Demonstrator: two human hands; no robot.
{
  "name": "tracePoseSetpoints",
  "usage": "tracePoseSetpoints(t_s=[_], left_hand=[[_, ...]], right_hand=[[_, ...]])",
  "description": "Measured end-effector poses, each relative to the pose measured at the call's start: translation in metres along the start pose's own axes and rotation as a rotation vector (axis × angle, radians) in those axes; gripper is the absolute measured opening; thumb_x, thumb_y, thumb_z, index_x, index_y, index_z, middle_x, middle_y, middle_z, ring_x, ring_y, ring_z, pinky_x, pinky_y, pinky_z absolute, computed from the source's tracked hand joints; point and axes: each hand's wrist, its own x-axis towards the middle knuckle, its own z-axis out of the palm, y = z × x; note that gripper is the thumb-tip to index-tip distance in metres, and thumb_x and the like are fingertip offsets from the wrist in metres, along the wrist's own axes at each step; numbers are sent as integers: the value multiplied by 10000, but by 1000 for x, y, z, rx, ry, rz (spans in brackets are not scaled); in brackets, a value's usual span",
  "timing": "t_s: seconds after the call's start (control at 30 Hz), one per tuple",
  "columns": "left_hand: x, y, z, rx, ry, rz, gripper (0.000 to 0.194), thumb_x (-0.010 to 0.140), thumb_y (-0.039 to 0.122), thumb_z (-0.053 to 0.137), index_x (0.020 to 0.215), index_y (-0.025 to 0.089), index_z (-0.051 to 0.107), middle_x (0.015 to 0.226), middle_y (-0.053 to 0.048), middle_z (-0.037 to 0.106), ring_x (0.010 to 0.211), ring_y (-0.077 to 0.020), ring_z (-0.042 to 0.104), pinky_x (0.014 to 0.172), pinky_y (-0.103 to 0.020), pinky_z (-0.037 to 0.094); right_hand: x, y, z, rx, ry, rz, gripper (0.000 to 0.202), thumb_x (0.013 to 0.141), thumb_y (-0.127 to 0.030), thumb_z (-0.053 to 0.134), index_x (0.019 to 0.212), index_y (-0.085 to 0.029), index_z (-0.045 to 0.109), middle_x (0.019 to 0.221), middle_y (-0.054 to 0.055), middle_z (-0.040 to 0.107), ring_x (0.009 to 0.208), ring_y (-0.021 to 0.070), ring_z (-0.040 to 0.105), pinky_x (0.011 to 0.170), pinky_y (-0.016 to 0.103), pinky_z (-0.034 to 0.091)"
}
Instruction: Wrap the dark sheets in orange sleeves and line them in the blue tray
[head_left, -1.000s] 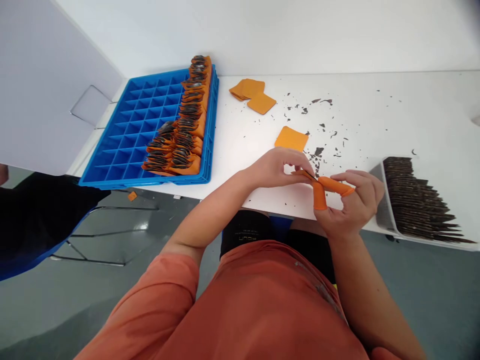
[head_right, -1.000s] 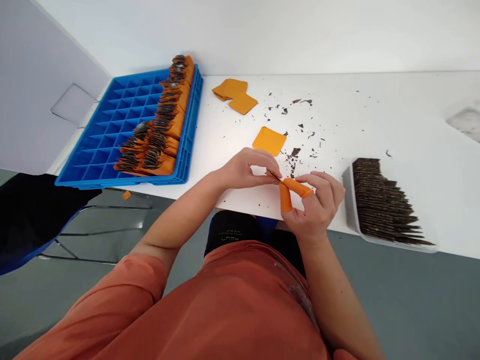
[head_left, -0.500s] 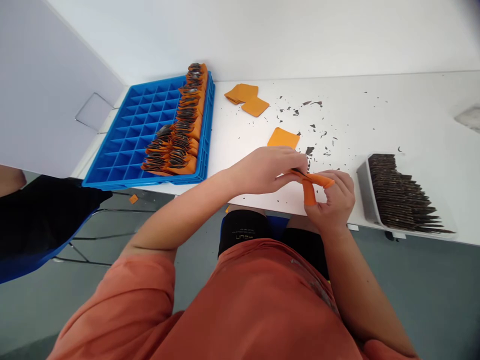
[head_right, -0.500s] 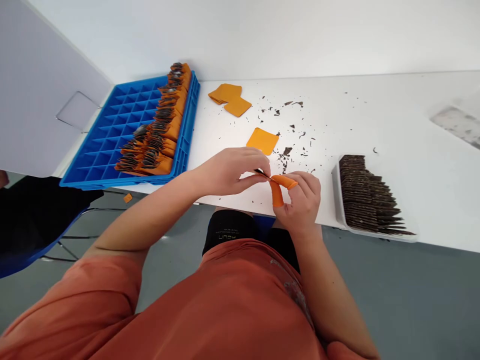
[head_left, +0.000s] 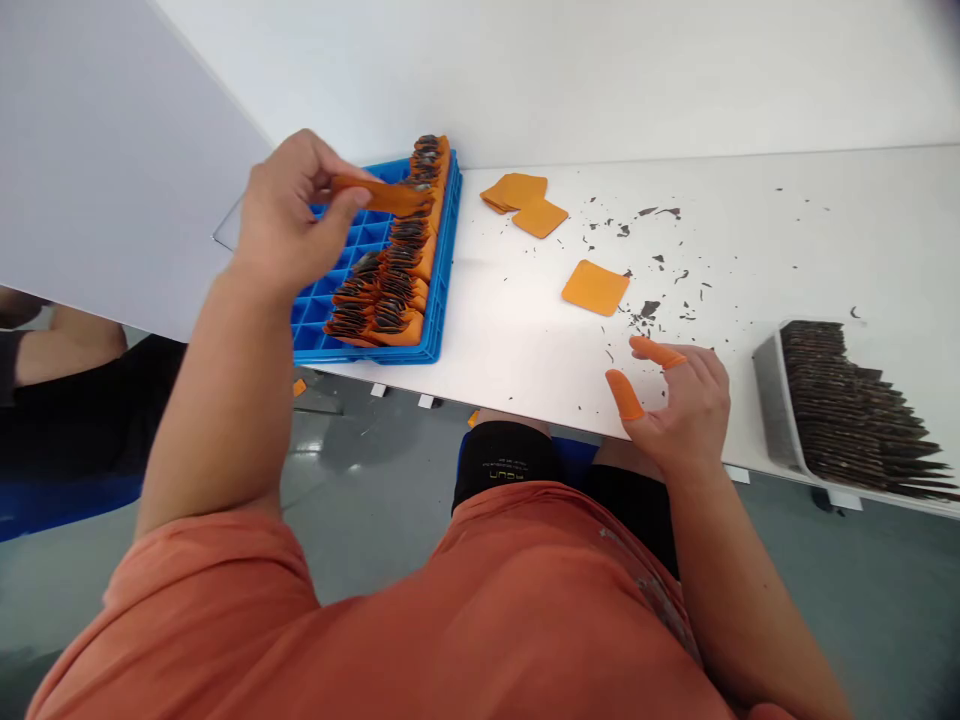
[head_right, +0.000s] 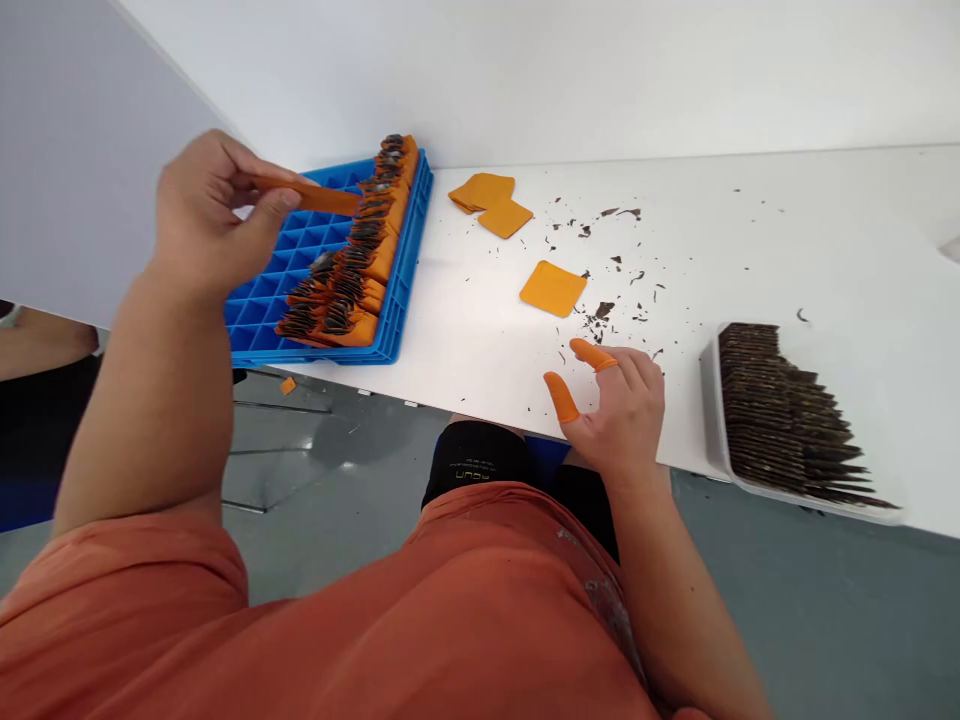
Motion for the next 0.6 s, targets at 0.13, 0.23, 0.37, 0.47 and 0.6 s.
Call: tracePoseSetpoints(t_s=[0.13,0.23,0.37,0.47,0.6], left_hand=[[9,-88,-5,161,101,-207,548,906,746,742,883,217,599,868,16,627,851,-147,484,901,-400,482],[8,-114,8,100,0,-285,364,893,555,716,888,217,581,891,-7,648,870,-176,535,846,-380,467],[6,-116,19,-14,-120,-290,323,841,499,735,960,212,644,967,-55,718,929,-222,604,816,-348,481],[6,-114,19,-93,-282,-319,419,858,572,746,1022,187,725,996,-79,755,937,-241,638,800,-330,501],[4,-115,15,-87,-373,-354,568,944,717,662,1142,201,795,1145,-79,811,998,-263,694,858,-327,538]], right_hand=[[-5,3,-1,-19,-13,2,514,971,-421,767,1422,-203,654,1072,84,802,986,289,745,972,496,572],[-8,3,-3,-33,-67,30,571,970,-445,759,1477,-225,616,1099,78,798,1019,305,738,997,520,566],[-8,3,-5,-49,-116,60,501,986,-489,725,1409,-232,652,1094,77,805,1018,314,733,970,511,562],[-7,2,-6,-49,-137,41,457,997,-466,718,1381,-223,670,1062,70,813,969,295,739,946,490,566],[-5,2,-8,-39,-182,35,401,1009,-440,714,1348,-226,702,1040,63,814,965,275,759,946,472,584]])
